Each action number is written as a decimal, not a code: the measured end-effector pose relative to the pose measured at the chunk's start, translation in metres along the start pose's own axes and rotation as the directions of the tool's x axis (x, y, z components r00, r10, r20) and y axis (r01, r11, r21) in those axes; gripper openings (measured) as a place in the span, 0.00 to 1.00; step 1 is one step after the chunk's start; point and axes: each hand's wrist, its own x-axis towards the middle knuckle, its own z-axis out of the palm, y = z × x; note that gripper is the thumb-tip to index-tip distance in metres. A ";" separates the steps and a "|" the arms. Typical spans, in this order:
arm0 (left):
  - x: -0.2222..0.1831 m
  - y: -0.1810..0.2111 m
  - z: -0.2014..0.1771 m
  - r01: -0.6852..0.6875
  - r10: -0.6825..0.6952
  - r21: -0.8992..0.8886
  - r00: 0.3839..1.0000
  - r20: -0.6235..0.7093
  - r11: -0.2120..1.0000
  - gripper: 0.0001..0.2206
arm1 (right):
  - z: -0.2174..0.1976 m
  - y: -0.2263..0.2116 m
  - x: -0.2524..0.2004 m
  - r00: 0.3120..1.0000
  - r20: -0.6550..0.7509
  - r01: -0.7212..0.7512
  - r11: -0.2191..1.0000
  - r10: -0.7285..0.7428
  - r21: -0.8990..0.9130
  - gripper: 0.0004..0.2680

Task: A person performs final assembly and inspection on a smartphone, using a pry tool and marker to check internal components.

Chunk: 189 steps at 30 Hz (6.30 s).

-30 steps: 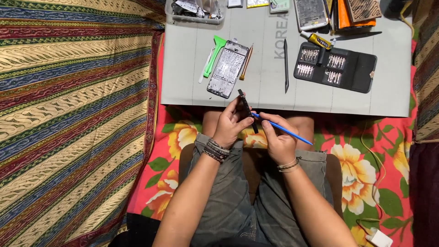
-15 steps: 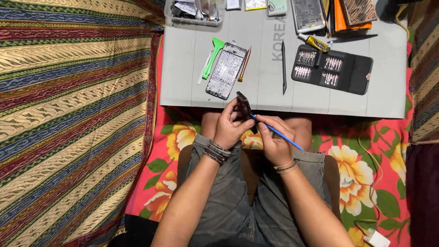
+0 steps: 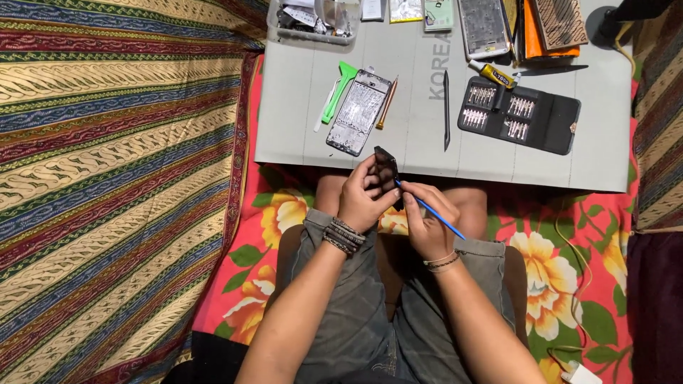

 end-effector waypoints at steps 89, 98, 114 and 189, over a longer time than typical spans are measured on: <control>0.015 0.044 -0.024 -0.183 0.170 0.108 0.979 0.113 0.977 0.30 | 0.076 0.196 0.222 0.797 0.599 0.483 0.523 0.068 -0.702 0.06; 0.016 0.042 -0.024 -0.166 0.155 0.107 0.983 0.102 0.980 0.29 | 0.075 0.191 0.220 0.780 0.625 0.542 0.473 0.023 -0.694 0.07; 0.023 0.038 -0.027 -0.166 0.163 0.110 0.986 0.035 0.980 0.27 | 0.063 0.144 0.212 0.730 0.647 0.406 0.623 0.219 -0.669 0.06; -0.003 0.046 -0.029 -0.175 0.203 0.357 0.978 -0.043 0.918 0.28 | -0.034 0.133 -0.025 0.616 0.214 -0.580 0.253 0.758 0.775 0.05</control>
